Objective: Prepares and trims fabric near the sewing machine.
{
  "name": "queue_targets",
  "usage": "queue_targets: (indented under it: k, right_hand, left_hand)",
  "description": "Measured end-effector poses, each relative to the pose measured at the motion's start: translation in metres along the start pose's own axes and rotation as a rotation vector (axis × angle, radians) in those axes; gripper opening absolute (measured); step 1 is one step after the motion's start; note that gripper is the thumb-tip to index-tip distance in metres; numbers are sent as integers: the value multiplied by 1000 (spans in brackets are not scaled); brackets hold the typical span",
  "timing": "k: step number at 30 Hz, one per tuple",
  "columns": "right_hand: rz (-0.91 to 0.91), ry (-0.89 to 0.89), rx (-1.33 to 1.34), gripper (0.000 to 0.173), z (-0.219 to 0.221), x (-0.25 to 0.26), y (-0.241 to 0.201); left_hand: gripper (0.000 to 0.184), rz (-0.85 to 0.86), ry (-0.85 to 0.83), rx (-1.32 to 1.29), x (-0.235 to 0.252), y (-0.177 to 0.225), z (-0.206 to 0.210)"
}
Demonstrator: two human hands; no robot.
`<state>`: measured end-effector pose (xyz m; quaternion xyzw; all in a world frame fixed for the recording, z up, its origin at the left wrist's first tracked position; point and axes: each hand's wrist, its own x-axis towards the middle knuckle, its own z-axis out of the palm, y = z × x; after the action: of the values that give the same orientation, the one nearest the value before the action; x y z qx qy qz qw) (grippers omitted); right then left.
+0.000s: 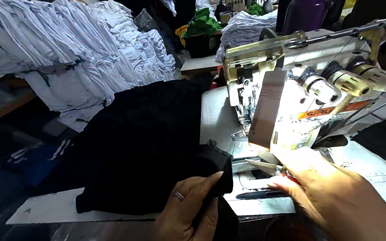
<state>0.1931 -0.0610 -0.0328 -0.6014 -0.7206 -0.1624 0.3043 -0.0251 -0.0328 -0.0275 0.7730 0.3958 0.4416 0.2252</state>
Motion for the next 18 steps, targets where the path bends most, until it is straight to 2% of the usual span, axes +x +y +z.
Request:
queue_targets:
  k: [4,7,10,15,17,18]
  right_hand:
    - [-47,27,-91,38,12,9,-8]
    - [-64,73,-21,35,22,15,-11]
    - [-26,52,237,33,23,18,-10]
    - [343,-188,936,40,21,12,-17]
    - [425,-224,1070,44,23,9,-20]
    - [445,-195,1084,37,25,8,-23]
  left_hand:
    - [21,38,-2,-16,-5,-4,2]
    - [21,89,-25,6,-8,-9,8]
    - [19,158,-18,84,-13,-13,16]
    - [16,244,96,125,-21,-17,33]
    - [15,270,115,140,-24,-16,42]
    - [18,283,99,168,-26,-16,44]
